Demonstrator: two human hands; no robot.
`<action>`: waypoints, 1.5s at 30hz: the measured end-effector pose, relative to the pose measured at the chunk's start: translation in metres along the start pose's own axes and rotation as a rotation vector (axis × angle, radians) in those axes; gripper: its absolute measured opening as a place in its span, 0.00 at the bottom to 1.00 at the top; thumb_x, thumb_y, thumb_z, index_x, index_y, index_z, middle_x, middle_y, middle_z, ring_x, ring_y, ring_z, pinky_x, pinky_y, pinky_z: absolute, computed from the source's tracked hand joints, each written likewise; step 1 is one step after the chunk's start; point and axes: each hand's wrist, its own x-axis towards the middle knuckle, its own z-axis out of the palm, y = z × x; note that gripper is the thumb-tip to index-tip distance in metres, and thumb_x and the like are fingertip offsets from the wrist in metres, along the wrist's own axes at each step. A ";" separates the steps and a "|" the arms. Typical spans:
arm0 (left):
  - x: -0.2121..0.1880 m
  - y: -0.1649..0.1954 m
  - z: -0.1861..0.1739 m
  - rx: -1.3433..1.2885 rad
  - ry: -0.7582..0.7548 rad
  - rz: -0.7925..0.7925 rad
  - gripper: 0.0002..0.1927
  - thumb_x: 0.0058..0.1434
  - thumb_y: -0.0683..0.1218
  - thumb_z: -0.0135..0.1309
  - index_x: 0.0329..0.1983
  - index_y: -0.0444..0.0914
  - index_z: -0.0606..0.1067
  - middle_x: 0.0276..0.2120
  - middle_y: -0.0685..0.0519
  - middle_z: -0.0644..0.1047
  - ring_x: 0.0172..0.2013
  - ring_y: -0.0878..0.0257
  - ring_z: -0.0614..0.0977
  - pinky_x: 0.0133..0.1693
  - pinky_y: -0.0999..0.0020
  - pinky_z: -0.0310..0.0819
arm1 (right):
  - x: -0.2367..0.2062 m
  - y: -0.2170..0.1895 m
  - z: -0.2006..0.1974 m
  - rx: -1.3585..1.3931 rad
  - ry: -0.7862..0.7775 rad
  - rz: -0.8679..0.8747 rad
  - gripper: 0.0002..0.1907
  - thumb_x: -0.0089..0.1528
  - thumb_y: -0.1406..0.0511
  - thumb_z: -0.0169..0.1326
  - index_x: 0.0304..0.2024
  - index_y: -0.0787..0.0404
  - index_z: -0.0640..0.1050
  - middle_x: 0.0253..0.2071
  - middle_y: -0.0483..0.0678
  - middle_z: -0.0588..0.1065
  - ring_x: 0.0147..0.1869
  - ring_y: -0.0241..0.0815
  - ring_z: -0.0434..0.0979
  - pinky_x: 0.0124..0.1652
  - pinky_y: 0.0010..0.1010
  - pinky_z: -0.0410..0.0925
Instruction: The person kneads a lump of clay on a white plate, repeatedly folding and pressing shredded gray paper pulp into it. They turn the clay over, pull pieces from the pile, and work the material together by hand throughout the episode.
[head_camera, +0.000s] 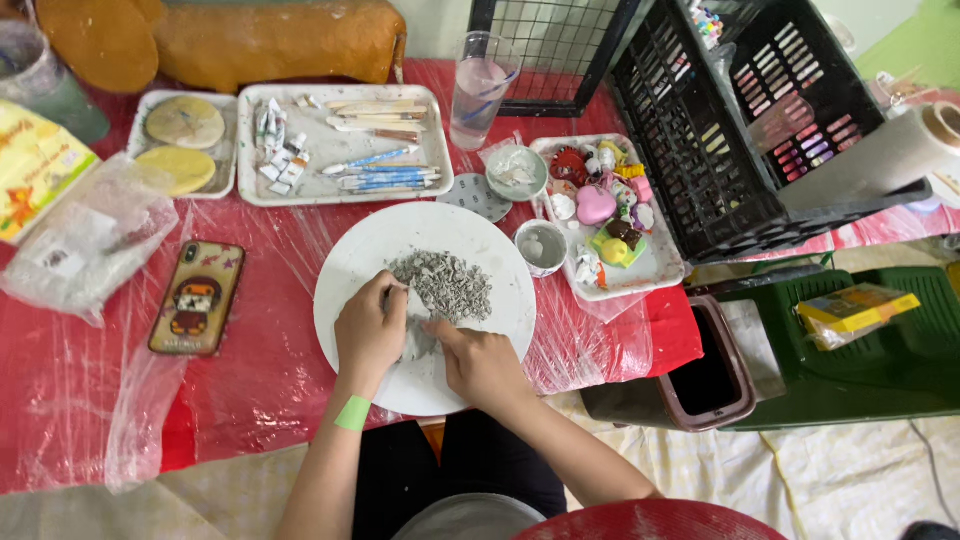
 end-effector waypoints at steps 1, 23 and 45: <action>0.000 0.000 0.000 0.003 -0.021 -0.041 0.12 0.66 0.52 0.45 0.35 0.41 0.75 0.28 0.48 0.80 0.31 0.46 0.82 0.34 0.52 0.72 | -0.005 0.000 0.000 -0.022 -0.028 0.025 0.18 0.61 0.72 0.52 0.53 0.56 0.78 0.30 0.53 0.79 0.30 0.55 0.81 0.31 0.45 0.72; 0.002 0.003 -0.001 0.003 -0.071 -0.003 0.12 0.66 0.52 0.45 0.33 0.42 0.74 0.25 0.50 0.78 0.30 0.48 0.81 0.33 0.53 0.70 | -0.041 0.008 -0.006 -0.198 -0.128 0.128 0.22 0.56 0.70 0.54 0.53 0.54 0.80 0.32 0.54 0.80 0.29 0.57 0.81 0.28 0.47 0.72; -0.002 0.005 -0.003 -0.020 -0.072 -0.051 0.12 0.66 0.52 0.43 0.35 0.42 0.74 0.26 0.48 0.79 0.31 0.47 0.81 0.35 0.53 0.71 | -0.014 0.009 -0.008 -0.034 0.002 0.150 0.15 0.62 0.71 0.53 0.51 0.54 0.79 0.25 0.53 0.78 0.29 0.56 0.80 0.29 0.47 0.70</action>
